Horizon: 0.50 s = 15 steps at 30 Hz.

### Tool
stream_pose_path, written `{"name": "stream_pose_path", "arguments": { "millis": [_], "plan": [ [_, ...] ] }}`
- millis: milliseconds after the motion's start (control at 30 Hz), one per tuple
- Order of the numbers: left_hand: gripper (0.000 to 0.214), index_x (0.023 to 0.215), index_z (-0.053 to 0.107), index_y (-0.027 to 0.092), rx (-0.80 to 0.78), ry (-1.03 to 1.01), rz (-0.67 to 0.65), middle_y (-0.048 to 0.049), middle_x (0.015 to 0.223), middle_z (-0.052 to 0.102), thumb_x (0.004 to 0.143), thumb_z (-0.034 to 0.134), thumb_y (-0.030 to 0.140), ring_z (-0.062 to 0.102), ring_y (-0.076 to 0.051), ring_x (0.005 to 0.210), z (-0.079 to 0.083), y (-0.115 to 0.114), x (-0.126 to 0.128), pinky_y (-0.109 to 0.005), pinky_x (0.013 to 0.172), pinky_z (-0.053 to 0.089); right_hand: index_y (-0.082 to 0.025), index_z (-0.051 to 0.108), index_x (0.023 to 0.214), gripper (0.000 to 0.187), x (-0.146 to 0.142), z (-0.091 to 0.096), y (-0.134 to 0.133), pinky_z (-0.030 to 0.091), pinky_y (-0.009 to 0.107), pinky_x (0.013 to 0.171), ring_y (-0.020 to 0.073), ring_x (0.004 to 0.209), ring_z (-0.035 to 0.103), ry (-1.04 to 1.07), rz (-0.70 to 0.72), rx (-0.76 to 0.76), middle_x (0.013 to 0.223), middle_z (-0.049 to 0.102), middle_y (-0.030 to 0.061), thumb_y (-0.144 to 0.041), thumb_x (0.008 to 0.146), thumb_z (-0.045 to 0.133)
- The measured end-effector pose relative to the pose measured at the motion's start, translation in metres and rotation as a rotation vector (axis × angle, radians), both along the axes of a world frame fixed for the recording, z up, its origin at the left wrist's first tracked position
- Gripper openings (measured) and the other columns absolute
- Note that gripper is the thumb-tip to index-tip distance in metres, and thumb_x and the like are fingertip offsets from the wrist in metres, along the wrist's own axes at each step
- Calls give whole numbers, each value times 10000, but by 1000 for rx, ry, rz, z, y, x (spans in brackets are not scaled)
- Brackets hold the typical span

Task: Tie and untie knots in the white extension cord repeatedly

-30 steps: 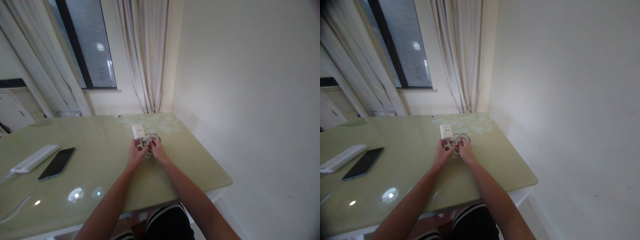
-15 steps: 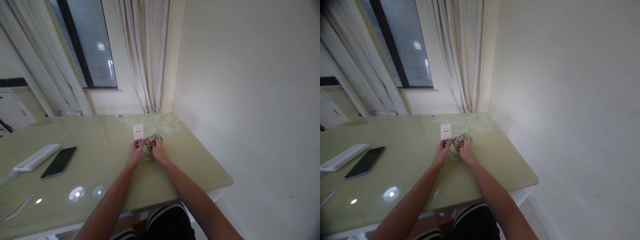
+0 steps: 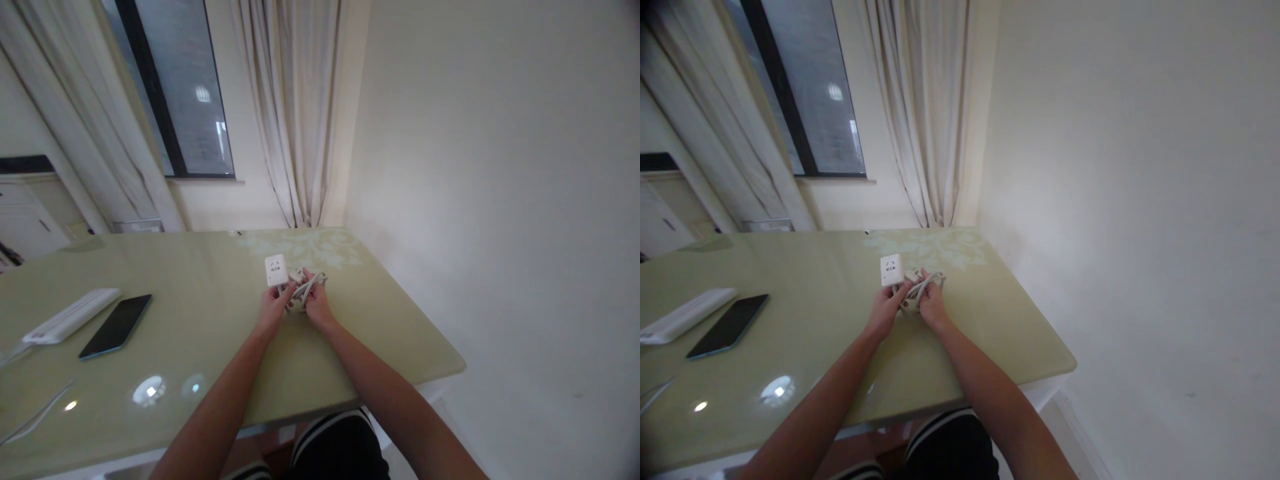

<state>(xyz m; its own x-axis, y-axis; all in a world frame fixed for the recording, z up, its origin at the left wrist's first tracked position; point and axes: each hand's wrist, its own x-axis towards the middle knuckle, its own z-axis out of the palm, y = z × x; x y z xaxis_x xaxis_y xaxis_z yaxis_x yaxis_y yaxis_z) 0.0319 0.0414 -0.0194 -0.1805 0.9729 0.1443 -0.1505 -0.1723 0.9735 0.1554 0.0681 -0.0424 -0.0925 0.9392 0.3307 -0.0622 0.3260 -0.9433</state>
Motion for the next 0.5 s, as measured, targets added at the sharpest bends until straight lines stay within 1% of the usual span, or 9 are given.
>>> {"name": "stream_pose_path", "arguments": {
  "millis": [67,133,233,300,367,433,500],
  "plan": [
    [539,944,764,128,-23,-61,-9,-61,805,736,637,872,557,609,-127,607,-1,2,-1,-224,522,456,-233,470,1542,610,2,5,-3,517,441,1071,215,1122,687,12,36,51,1288,704,95,-281,936,521],
    [561,988,762,139,-57,-143,-27,-63,853,751,605,900,526,630,-127,633,-3,3,-3,-214,527,458,-230,507,1516,584,5,9,-7,497,468,1094,228,1146,682,8,70,99,1276,711,90,-302,937,538],
    [611,1030,756,147,-93,-246,-71,-78,917,768,559,933,493,667,-137,677,-4,5,-4,-213,555,478,-215,584,1449,535,9,12,-10,501,463,1088,241,1166,676,-28,70,146,1288,706,91,-320,924,564],
    [620,1013,757,138,-94,-269,-88,-98,931,776,531,950,476,696,-162,711,-4,5,-4,-235,595,512,-220,628,1400,501,11,12,-9,525,431,1053,234,1144,681,-67,36,161,1306,696,90,-306,910,573],
    [613,1000,759,132,-78,-282,-89,-119,962,782,523,956,464,727,-203,780,-4,5,-2,-276,663,557,-224,658,1360,468,11,11,-7,561,402,986,221,1071,696,-112,-8,156,1293,697,91,-290,906,566],
    [602,1002,758,136,-63,-299,-56,-131,1006,783,530,958,451,743,-242,869,-4,5,0,-317,739,590,-212,671,1335,451,11,9,-5,589,385,905,213,973,704,-173,-46,125,1233,711,100,-285,901,574],
    [571,1017,754,146,-60,-322,7,-129,1041,781,561,952,427,745,-254,931,-4,6,2,-335,797,604,-189,674,1320,443,10,8,-2,599,379,847,213,898,702,-261,-62,84,1144,728,108,-291,895,604]
  ]
}}
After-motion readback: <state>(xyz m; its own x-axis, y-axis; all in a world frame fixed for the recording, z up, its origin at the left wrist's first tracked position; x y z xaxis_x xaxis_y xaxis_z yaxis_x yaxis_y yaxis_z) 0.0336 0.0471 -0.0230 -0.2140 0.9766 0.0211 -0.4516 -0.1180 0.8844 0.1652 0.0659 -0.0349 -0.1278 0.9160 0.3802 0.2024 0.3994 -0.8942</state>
